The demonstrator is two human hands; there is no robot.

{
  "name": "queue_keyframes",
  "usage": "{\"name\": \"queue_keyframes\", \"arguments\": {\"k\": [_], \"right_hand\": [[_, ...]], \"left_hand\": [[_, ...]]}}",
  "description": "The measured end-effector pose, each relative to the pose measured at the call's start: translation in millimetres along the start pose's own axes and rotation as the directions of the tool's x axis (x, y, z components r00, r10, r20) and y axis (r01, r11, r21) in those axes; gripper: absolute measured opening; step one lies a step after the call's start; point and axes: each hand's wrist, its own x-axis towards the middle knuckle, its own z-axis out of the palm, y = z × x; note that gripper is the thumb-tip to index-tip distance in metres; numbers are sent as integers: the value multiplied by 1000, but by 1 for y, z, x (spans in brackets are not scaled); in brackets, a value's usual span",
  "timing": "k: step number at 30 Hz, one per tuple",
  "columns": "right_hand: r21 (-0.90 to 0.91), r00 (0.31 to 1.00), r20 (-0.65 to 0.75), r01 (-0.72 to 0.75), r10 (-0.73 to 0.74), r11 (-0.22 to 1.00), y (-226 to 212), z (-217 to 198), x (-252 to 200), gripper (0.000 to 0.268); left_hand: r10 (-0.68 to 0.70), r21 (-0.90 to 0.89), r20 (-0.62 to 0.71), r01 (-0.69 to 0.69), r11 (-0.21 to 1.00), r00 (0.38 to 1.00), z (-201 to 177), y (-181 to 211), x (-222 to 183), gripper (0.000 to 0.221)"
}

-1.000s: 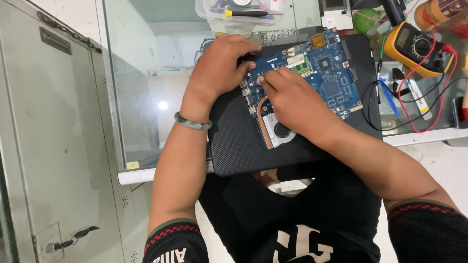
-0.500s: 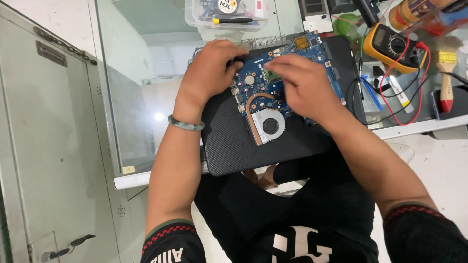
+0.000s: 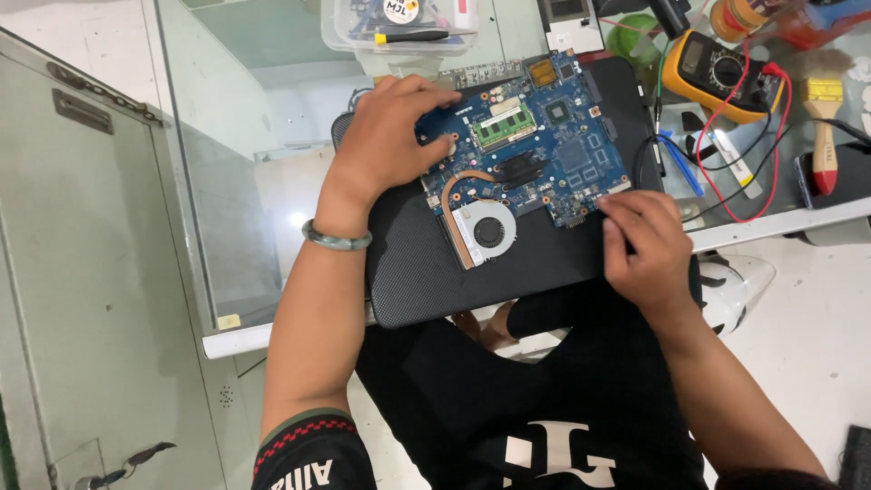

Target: Testing electronic components with a multimeter and securing parts with a screwdriver on a laptop motherboard.

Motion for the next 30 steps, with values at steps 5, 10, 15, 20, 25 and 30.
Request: {"name": "queue_keyframes", "arguments": {"k": [5, 10, 15, 20, 25, 30], "right_hand": [[-13, 1000, 16, -23, 23, 1000, -5, 8, -1, 18], [-56, 999, -25, -30, 28, 998, -4, 11, -1, 18], [-65, 998, -8, -59, 59, 996, -3, 11, -7, 19], [-81, 998, -24, -64, 62, 995, -4, 12, -7, 19], [-77, 996, -41, -77, 74, 994, -6, 12, -6, 17], [-71, 997, -31, -71, 69, 995, -5, 12, -6, 18]], "left_hand": [[-64, -23, -31, 64, 998, 997, -3, 9, 0, 51], [-49, 17, -76, 50, 999, 996, -4, 14, 0, 46], [-107, 83, -55, 111, 990, 993, -2, 13, -3, 49], [-55, 7, -41, 55, 998, 998, -4, 2, -3, 51], [-92, -1, -2, 92, 996, 996, -11, 3, -2, 56], [-169, 28, 19, 169, 985, 985, -10, 6, -3, 70]]}}
